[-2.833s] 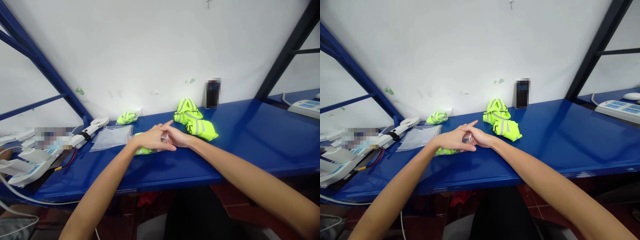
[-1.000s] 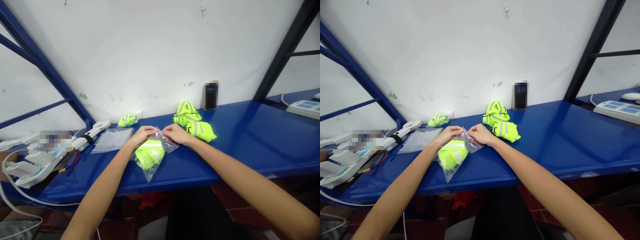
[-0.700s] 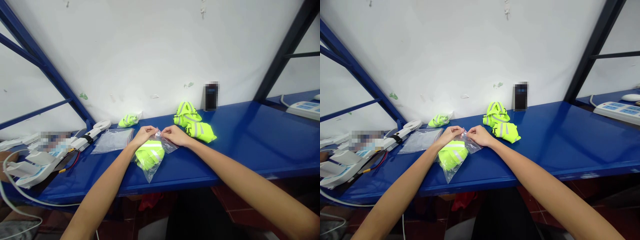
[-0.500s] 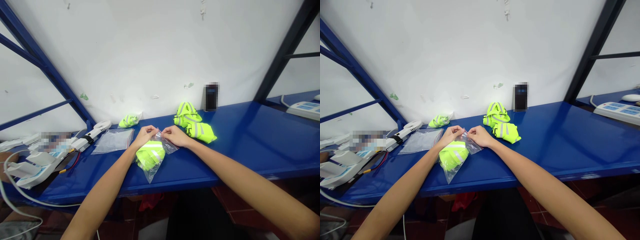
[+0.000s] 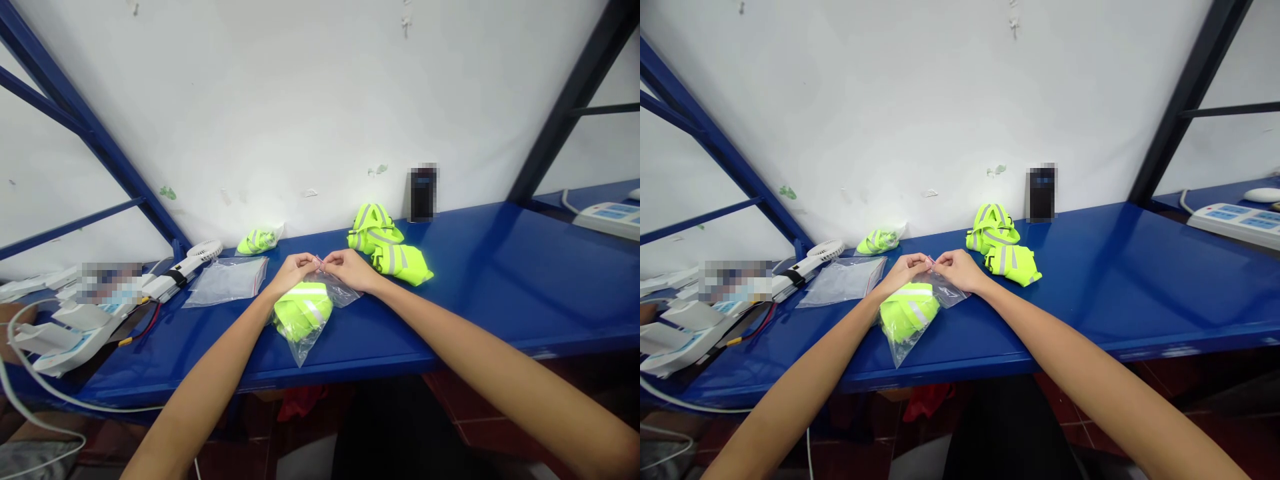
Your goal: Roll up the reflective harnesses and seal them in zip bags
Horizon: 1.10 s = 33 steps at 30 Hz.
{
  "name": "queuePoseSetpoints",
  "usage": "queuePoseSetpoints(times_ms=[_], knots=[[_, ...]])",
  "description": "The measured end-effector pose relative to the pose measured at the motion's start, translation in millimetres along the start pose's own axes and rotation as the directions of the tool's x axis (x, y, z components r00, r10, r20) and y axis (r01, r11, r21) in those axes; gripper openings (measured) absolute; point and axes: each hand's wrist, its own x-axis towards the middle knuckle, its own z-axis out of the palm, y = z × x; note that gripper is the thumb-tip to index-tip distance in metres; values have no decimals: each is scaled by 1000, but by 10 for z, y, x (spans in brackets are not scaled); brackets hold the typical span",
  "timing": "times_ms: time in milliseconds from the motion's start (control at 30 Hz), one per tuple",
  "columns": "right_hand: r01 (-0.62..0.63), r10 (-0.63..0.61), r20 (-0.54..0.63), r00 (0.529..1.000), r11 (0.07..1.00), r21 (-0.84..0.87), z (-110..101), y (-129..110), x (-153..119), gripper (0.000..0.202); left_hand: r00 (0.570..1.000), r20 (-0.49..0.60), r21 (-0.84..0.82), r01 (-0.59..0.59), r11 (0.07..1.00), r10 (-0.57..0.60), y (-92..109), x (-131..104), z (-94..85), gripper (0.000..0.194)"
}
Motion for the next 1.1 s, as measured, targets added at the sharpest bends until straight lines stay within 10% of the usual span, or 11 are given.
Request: queuePoseSetpoints(times_ms=[1100], knots=[[-81,85,46,995,994,-79,6,-105,-47,23,999,48,-125,21,992,-15,-67,35,-9,29]])
